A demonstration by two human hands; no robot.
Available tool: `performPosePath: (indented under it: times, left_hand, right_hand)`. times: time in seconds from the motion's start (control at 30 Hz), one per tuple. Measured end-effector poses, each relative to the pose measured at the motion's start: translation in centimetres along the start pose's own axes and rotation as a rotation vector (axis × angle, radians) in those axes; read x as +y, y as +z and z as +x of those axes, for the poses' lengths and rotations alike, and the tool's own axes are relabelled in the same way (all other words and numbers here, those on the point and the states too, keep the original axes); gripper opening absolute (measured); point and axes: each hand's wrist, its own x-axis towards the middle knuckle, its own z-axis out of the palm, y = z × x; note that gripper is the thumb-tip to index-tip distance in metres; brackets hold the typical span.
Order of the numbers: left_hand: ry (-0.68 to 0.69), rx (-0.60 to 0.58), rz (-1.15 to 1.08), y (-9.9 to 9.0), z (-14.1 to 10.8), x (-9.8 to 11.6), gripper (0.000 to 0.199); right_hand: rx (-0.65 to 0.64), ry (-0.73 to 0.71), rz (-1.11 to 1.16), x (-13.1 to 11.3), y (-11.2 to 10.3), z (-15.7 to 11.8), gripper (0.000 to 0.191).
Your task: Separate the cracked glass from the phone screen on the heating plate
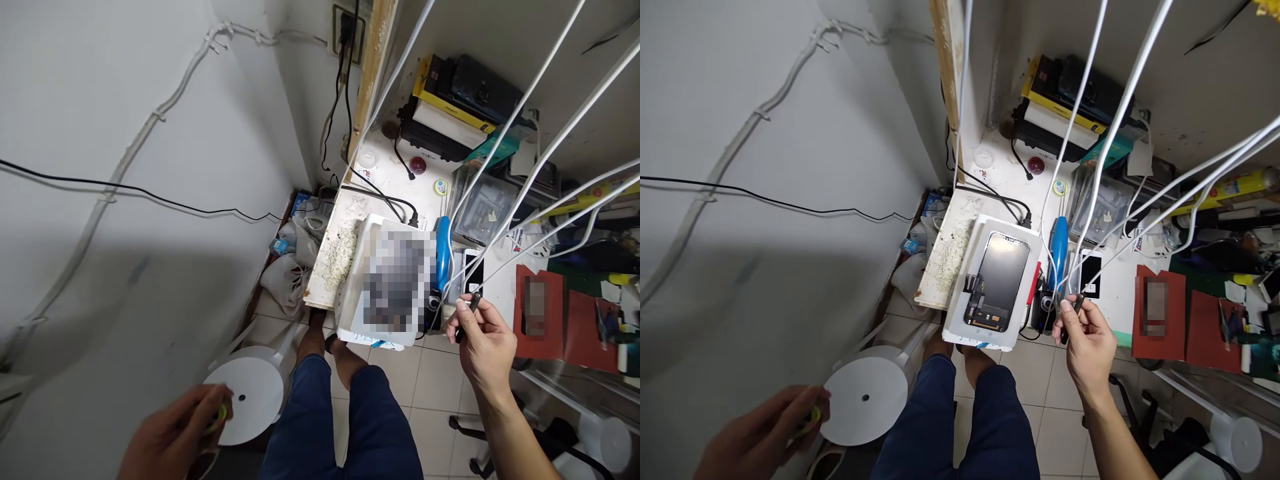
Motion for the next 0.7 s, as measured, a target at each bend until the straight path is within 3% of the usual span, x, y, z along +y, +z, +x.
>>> performPosePath:
  times: [0.17, 0.3, 0.57, 0.7]
  left_hand:
    - [0.064, 0.015, 0.043, -2.4, 5.4, 4.1, 0.042]
    - [0.182, -0.012, 0.131, -3.7, 8.4, 6.6, 0.042]
    - [0.189, -0.038, 0.269, -5.3, 11.6, 7.0, 0.048]
    - [0.180, -0.056, 0.312, -5.8, 12.3, 8.3, 0.048]
  right_hand:
    - [0.011, 0.025, -0.009, -0.2, 0.3, 0.1, 0.036]
    - [0.032, 0.026, -0.009, -0.2, 0.6, 0.3, 0.037]
    - [0.061, 0.039, -0.013, -0.3, 0.9, 0.0, 0.035]
    - [0.070, 0.038, -0.023, -0.6, 1.1, -0.3, 0.034]
